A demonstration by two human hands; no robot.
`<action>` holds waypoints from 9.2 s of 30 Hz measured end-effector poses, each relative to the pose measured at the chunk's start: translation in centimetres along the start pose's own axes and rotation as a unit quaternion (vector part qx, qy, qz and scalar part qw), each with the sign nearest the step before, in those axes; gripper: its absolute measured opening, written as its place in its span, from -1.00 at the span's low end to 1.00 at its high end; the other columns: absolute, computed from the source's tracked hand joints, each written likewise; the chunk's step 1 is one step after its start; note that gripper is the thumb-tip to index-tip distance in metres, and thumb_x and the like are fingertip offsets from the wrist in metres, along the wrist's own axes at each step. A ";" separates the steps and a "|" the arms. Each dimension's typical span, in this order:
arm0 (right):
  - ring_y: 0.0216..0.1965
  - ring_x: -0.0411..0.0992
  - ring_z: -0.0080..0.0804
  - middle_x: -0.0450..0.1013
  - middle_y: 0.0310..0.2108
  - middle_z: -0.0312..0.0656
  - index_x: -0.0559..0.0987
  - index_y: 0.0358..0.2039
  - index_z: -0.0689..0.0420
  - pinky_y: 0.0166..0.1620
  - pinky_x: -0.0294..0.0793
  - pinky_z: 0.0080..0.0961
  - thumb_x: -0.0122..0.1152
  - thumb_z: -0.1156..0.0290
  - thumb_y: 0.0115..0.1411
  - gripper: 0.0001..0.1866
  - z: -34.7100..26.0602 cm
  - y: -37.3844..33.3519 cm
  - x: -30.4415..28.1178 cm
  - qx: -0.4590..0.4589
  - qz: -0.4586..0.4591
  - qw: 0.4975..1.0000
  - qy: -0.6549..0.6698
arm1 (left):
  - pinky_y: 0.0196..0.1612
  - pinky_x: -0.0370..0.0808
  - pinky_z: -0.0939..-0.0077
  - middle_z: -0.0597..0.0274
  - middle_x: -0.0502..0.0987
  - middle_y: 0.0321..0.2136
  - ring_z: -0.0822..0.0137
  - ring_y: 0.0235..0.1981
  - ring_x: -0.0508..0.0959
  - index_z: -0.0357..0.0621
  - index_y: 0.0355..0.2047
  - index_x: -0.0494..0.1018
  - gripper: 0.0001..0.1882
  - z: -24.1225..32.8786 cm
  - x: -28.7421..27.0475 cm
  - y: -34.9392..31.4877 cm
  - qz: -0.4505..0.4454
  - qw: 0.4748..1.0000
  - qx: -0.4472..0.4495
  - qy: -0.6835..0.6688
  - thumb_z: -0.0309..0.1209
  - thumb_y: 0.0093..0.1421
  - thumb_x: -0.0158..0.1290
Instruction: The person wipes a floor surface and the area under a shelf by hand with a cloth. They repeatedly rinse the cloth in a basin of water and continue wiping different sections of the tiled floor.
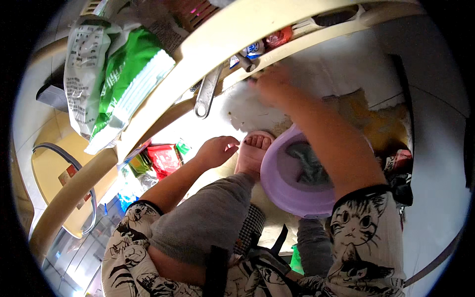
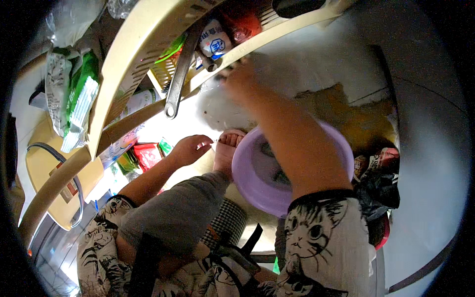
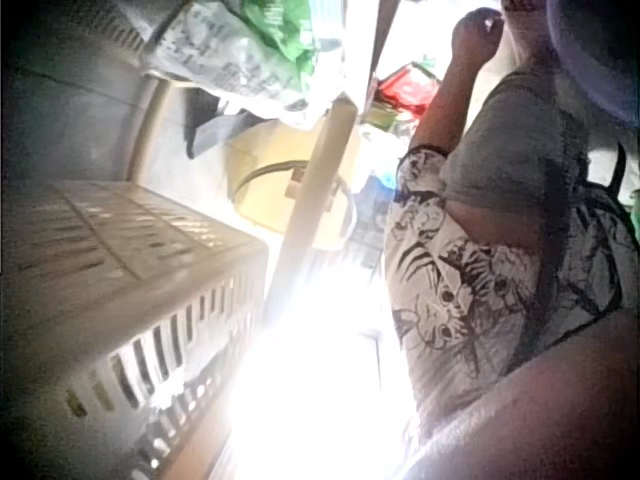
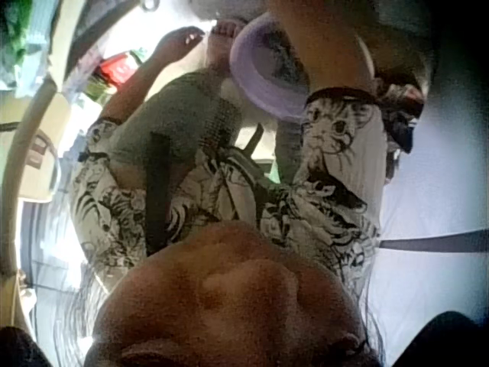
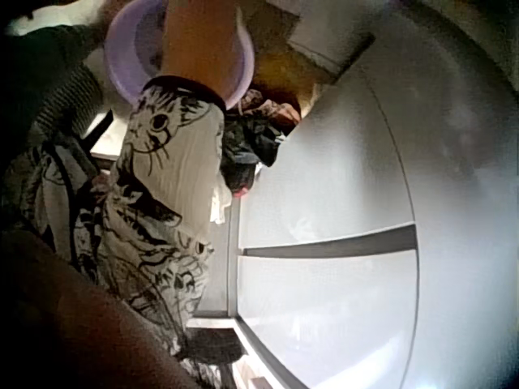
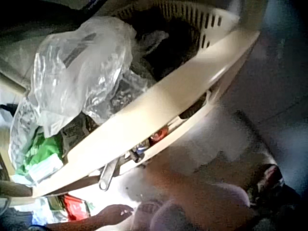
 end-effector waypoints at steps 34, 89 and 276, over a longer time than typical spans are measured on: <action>0.23 -0.05 0.00 -0.16 0.27 -0.03 0.14 0.18 -0.09 0.18 0.09 -0.22 -0.06 0.41 0.05 -0.38 26.8 -18.6 1.7 0.311 -0.020 0.948 0.061 | -0.21 0.45 0.38 0.08 0.53 -0.31 0.17 -0.31 0.53 -0.17 -0.23 0.45 -0.76 0.6 0.1 1.1 -0.014 1.000 0.016 -0.013 -0.30 0.16 -0.03; 0.25 -0.05 -0.06 -0.17 0.29 -0.18 0.13 0.20 -0.25 0.22 -0.02 -0.16 -0.21 0.21 0.14 -0.45 21.1 -11.9 -3.2 0.336 -0.068 0.935 -0.090 | -0.25 0.45 0.35 0.09 0.53 -0.33 0.16 -0.35 0.54 -0.14 -0.26 0.47 -0.78 1.2 0.0 0.7 0.027 1.000 0.011 -0.002 -0.31 0.12 -0.02; -0.32 0.34 -0.56 0.26 -0.39 -0.33 0.29 -0.16 0.15 -0.27 0.36 -0.64 0.39 0.50 -0.17 -0.44 -3.6 -38.7 -5.5 0.271 0.271 0.554 0.739 | 0.03 0.22 0.19 0.15 0.47 -0.23 0.11 -0.07 0.39 -0.12 -0.40 0.51 -0.76 24.9 -2.8 -2.1 0.051 0.846 0.530 0.024 -0.29 -0.08 0.18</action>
Point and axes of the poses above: each hand's wrist, its own y-axis towards the middle knuckle, its own x-axis out of the palm, z = x × y, the point moved 1 cm from there along y, towards the middle knuckle
